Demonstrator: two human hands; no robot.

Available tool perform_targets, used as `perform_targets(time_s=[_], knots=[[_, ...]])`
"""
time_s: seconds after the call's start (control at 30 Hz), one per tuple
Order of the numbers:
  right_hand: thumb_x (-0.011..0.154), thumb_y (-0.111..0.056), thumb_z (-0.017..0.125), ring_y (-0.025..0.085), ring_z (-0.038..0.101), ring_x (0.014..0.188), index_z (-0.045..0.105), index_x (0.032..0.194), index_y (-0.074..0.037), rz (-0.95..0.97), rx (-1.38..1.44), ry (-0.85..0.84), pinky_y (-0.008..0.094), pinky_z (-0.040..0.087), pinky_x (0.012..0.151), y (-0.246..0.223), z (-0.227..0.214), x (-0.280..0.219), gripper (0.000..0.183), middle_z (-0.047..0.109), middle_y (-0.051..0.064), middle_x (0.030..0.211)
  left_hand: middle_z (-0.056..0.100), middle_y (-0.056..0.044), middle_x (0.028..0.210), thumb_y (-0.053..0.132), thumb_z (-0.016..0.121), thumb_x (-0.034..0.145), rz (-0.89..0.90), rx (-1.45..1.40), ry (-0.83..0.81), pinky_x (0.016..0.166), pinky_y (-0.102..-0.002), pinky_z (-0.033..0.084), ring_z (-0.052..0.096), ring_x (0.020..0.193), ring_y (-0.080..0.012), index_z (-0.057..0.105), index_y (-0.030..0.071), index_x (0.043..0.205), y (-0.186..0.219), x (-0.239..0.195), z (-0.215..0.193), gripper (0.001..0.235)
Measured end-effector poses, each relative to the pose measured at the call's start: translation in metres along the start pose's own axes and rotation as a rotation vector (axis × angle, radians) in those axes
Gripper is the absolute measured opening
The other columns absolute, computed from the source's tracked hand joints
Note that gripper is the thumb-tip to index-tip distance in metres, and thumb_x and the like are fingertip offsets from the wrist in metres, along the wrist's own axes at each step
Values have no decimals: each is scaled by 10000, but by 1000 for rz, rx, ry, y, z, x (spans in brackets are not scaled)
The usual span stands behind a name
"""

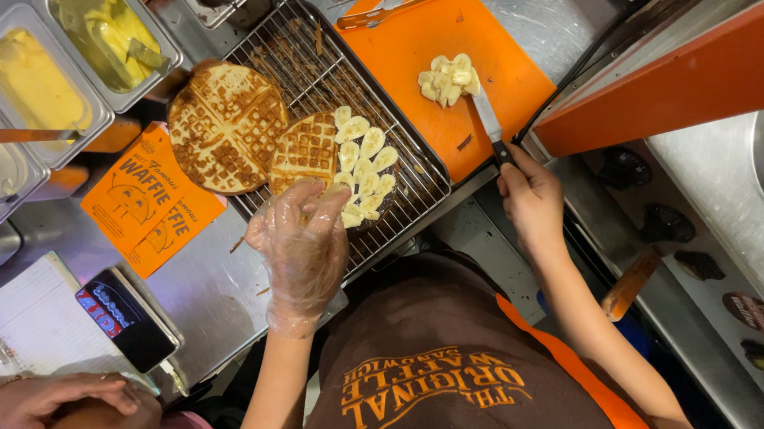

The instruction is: The person spreads a dark chocolate-like spread onto a waffle using a spatula, then places sliced bananas on top. They repeat this process for a second waffle, adding more spread and fruit. Finally, the person folds the waffles and places them into orange paper wrappers.

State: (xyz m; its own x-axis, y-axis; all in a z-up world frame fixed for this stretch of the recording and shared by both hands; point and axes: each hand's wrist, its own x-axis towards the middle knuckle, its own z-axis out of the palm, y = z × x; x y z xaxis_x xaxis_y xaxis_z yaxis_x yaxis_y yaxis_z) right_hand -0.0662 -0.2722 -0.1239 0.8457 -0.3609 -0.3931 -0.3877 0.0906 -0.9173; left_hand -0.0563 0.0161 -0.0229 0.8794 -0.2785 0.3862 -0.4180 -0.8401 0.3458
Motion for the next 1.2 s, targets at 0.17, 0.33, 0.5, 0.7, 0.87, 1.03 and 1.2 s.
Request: perform_targets(time_s=[0.17,0.33,0.5,0.7,0.87,1.03,1.2], knots=[[993,-146,539,18,358,457,603,1436,-60,59,62,12,197,269,405,2,-9,-8,455,494,-41,673,634,-45,1253,23,773,863,-8,3,37,1040,-407,303,627,1082,-190,713,214,1201,-2,0,0,393],[996,-147,536,28,378,458,615,1423,-49,21,-65,0,205,298,410,4,-5,-3,445,505,-24,675,652,-46,1222,21,765,837,-5,0,16,1024,-409,307,632,1053,-181,718,213,1172,-4,1,2,389],[993,-152,542,22,385,469,574,1443,-32,74,55,4,200,291,412,3,-6,-7,466,519,-29,688,655,-37,1206,21,751,836,24,26,26,1019,-409,315,644,1097,-210,722,208,1166,-5,2,3,380],[986,-139,541,21,370,458,559,1454,-29,101,60,39,196,278,406,5,-13,-20,481,525,-24,687,645,-46,1214,30,765,868,-87,13,58,1013,-406,329,616,1061,-217,735,215,1134,-12,-2,-1,325],[997,-141,547,15,372,466,580,1450,-22,77,-11,21,193,288,415,9,-13,-20,470,524,-28,699,635,-50,1243,-25,728,864,-60,-27,92,1043,-409,327,609,1149,-241,715,187,1193,-20,-6,-7,392],[1000,-144,551,14,371,464,577,1453,-26,23,-3,-3,190,283,420,9,-8,-10,469,519,-31,700,644,-38,1237,-34,728,874,-92,14,134,1052,-398,328,608,1147,-233,718,206,1192,-24,-6,-10,399],[1006,-152,546,18,365,459,592,1443,-26,20,-21,-27,194,276,413,7,-7,-4,458,511,-29,698,658,-6,1223,-23,752,899,-90,22,157,1045,-369,321,625,1124,-209,717,216,1190,-24,-8,-14,378]])
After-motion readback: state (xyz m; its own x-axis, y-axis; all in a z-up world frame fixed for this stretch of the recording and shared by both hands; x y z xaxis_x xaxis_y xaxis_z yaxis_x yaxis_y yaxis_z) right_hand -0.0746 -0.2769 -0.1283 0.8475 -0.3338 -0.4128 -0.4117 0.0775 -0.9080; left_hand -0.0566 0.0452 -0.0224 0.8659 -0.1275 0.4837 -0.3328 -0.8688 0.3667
